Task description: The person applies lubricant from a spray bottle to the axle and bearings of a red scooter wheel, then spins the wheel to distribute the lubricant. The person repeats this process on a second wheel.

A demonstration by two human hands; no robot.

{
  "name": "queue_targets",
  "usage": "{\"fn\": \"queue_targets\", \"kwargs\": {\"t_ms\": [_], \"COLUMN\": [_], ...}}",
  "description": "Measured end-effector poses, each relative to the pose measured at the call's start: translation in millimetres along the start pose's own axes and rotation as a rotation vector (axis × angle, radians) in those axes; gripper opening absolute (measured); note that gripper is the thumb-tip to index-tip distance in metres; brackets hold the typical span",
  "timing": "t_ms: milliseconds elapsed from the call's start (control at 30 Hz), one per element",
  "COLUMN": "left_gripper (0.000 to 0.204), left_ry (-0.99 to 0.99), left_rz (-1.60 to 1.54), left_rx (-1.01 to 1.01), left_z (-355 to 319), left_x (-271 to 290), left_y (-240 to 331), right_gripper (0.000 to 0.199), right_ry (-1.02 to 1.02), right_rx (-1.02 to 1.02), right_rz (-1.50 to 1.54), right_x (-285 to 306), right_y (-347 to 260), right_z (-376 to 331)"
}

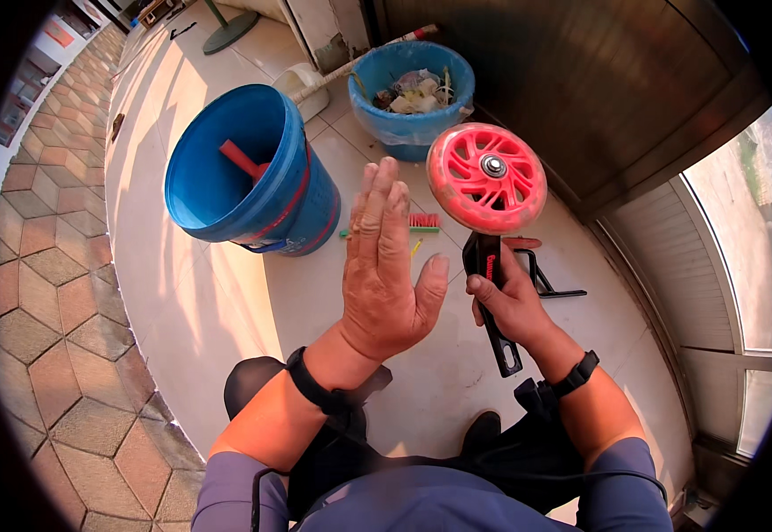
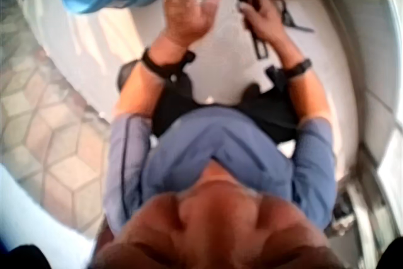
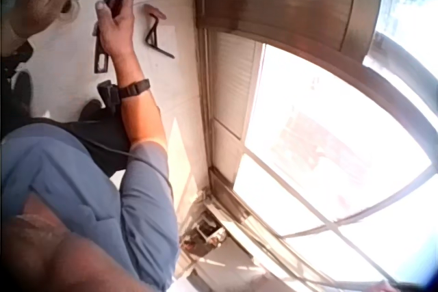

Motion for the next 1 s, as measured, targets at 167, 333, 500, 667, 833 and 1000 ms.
{"fn": "queue_targets", "kwargs": {"t_ms": [167, 333, 500, 667, 833, 1000], "left_gripper": [0.071, 0.072, 0.067, 0.065, 0.062, 0.064], "left_ry": [-0.108, -0.011, -0.028, -0.035, -0.009, -0.087], "left_rz": [-0.092, -0.008, -0.035, -0.058, -0.112, -0.122], "left_rx": [-0.189, -0.028, -0.058, 0.002, -0.126, -0.130], "left_z": [-28, -2, -11, -6, -13, -14], "left_x": [-2, 0, 6, -6, -2, -11], "left_y": [30, 2, 10, 7, 16, 21], "right_gripper": [0.058, 0.062, 0.064, 0.064, 0.067, 0.059], "right_ry": [-0.019, -0.017, 0.040, -0.040, -0.034, 0.006], "right_rx": [0.018, 0.011, -0.085, -0.044, 0.110, -0.056], "right_rz": [-0.028, -0.061, -0.064, 0.017, -0.219, 0.004], "right_x": [-14, 4, 2, 3, 6, -2], "right_y": [8, 5, 9, 12, 4, 4], "right_z": [10, 0, 5, 1, 1, -1]}}
Point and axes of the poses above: each hand's wrist, its own z-axis towards the middle knuckle, its own x-axis out of the back of the hand, y = z × x, the point moved 3 cm from there along z, towards the middle knuckle, and after that the axes turned 14 degrees about z, right-handed, at the moved point
